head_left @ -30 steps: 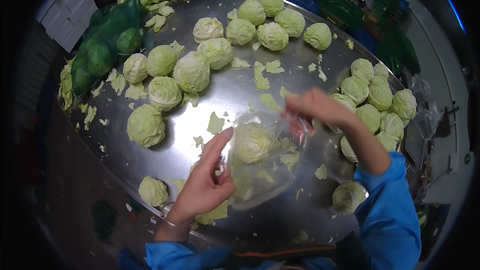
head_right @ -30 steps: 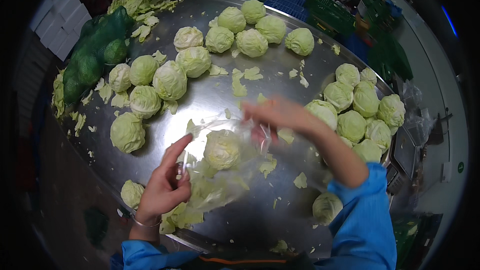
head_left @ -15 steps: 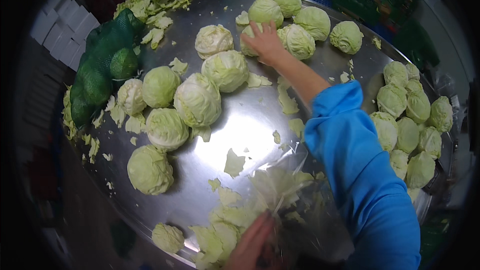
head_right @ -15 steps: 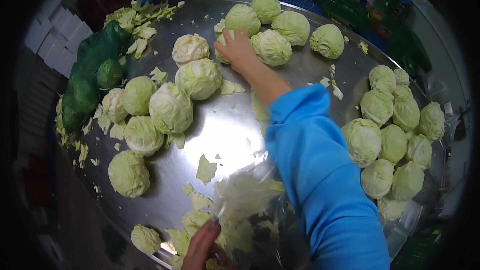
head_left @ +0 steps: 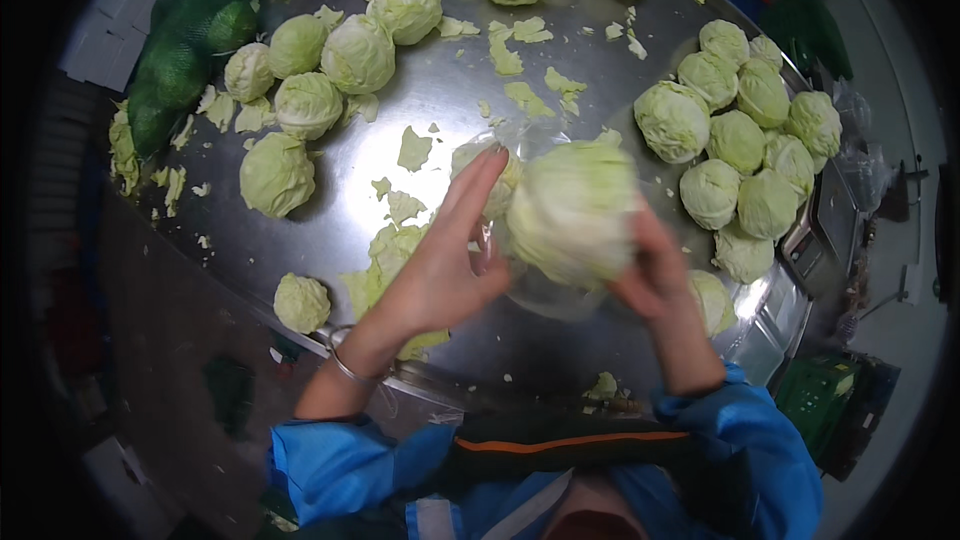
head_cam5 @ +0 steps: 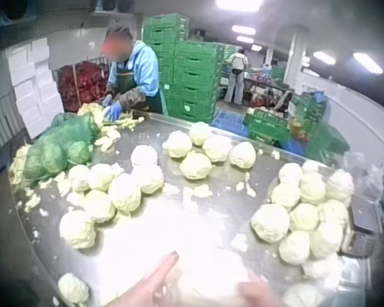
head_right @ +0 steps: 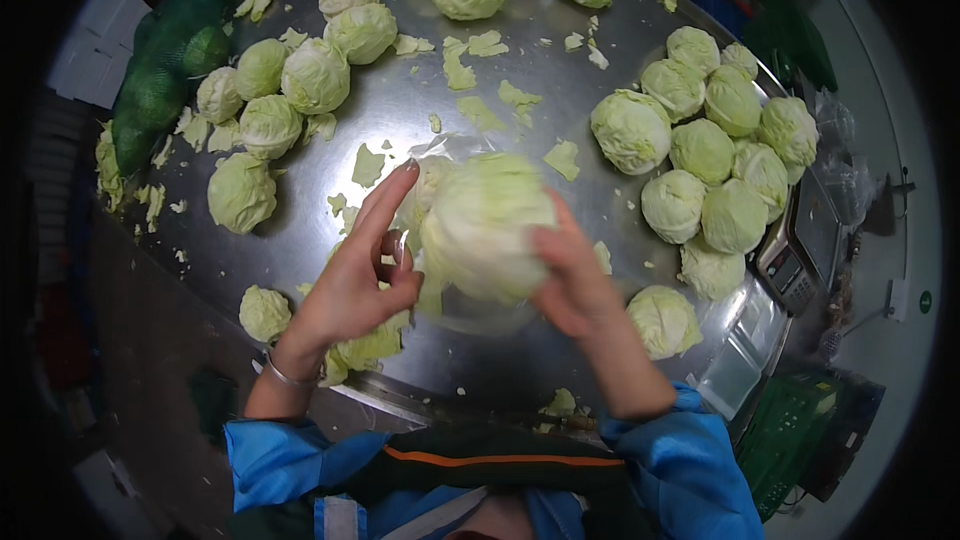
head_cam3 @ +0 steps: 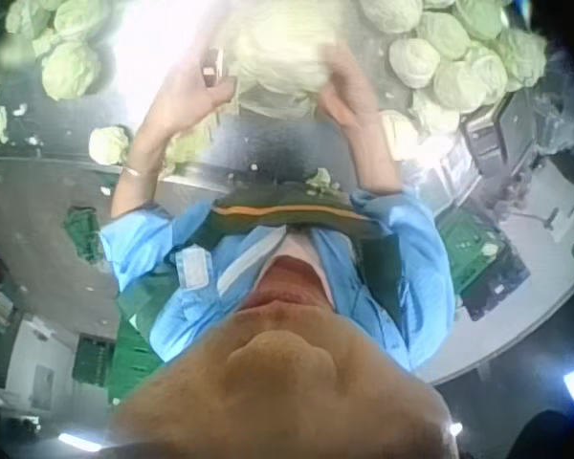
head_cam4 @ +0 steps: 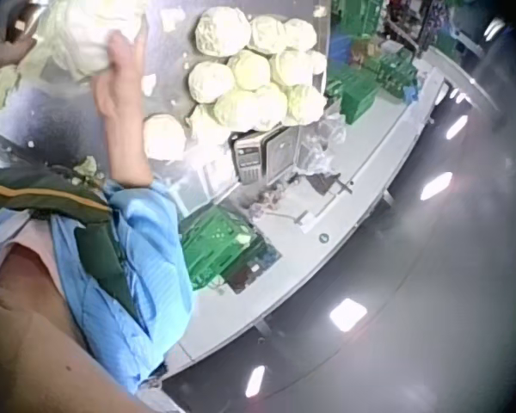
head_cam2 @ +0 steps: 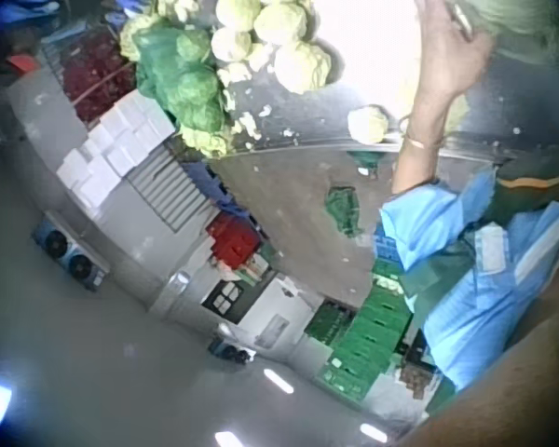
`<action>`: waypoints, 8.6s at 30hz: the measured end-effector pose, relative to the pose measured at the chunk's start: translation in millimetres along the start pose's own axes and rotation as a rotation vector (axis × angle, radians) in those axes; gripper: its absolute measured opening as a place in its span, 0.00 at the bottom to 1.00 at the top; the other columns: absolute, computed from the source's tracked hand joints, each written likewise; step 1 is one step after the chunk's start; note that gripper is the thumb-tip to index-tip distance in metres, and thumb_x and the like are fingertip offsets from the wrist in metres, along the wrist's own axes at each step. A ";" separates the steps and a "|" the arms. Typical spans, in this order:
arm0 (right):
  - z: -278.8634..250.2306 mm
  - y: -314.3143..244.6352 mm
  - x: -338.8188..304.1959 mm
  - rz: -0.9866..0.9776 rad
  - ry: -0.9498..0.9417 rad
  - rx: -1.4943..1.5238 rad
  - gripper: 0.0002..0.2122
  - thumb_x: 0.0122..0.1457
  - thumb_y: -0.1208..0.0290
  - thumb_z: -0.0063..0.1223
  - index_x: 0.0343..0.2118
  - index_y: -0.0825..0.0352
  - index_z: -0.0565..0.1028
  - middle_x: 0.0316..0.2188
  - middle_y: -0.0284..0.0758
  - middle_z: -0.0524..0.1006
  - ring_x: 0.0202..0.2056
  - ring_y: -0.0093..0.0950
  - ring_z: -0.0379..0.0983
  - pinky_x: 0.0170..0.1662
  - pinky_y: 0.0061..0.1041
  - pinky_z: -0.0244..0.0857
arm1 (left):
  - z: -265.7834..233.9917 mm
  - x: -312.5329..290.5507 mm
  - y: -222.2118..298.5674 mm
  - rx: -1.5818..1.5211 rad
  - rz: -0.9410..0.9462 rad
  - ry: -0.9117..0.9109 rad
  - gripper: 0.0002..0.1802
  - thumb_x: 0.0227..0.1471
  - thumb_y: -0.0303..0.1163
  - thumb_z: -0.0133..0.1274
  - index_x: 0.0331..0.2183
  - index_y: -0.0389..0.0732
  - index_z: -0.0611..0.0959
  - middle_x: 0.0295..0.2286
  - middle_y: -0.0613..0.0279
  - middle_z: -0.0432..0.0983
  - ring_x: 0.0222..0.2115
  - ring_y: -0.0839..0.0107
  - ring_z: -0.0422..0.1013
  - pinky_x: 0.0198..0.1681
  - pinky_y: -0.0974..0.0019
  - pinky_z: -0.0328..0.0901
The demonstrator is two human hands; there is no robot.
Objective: The person places individual heads of cabbage into plastic bags, sometimes weighing them on a digital scale, and then places the bagged cabbage into a green crate.
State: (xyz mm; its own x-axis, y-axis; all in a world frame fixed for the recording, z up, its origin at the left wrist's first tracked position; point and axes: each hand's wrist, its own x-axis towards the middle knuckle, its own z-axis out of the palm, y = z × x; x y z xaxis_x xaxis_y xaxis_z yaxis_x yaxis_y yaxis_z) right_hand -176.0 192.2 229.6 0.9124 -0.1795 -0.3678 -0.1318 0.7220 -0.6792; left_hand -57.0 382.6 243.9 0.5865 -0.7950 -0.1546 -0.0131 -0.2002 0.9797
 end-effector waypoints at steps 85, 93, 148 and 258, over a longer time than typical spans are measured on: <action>-49.7 -162.9 -199.8 -0.569 0.993 -1.040 0.05 0.54 0.72 0.49 0.26 0.67 0.69 0.17 0.24 0.60 0.17 0.14 0.52 0.22 0.15 0.45 | -183.0 -0.5 -176.6 0.811 -0.508 1.274 0.60 0.19 0.54 0.68 0.53 0.42 0.58 0.53 0.37 0.48 0.53 0.49 0.53 0.54 0.44 0.46; -47.7 -147.5 -209.7 -0.597 0.767 -0.878 0.05 0.54 0.71 0.50 0.25 0.66 0.69 0.11 0.26 0.59 0.14 0.15 0.53 0.19 0.14 0.45 | -206.5 -49.2 -164.7 -0.321 -0.012 1.309 0.48 0.34 0.33 0.66 0.54 0.39 0.56 0.46 0.52 0.62 0.46 0.63 0.65 0.47 0.63 0.65; -12.7 -113.1 -157.5 -0.364 0.782 -1.009 0.04 0.54 0.73 0.50 0.28 0.67 0.69 0.15 0.28 0.65 0.14 0.16 0.57 0.18 0.12 0.50 | -86.4 232.8 -206.7 1.125 0.148 0.610 0.25 0.50 0.39 0.45 0.50 0.40 0.67 0.52 0.53 0.59 0.54 0.58 0.53 0.57 0.57 0.46; -100.9 165.1 -209.7 -0.527 -0.382 -1.660 0.03 0.49 0.73 0.51 0.24 0.66 0.71 0.26 0.39 0.70 0.31 0.37 0.67 0.33 0.32 0.59 | 222.3 -181.5 -135.8 -0.332 -0.686 0.159 0.11 0.52 0.31 0.50 0.29 0.31 0.78 0.24 0.54 0.77 0.23 0.70 0.75 0.27 0.70 0.72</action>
State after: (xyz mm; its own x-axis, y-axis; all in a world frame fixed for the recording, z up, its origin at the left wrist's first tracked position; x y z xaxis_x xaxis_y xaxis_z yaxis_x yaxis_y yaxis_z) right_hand -428.2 281.5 130.5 0.9816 0.1781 0.0687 0.1819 -0.7640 -0.6190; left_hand -341.6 426.8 110.5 0.4851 -0.4591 -0.7442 0.6230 -0.4158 0.6626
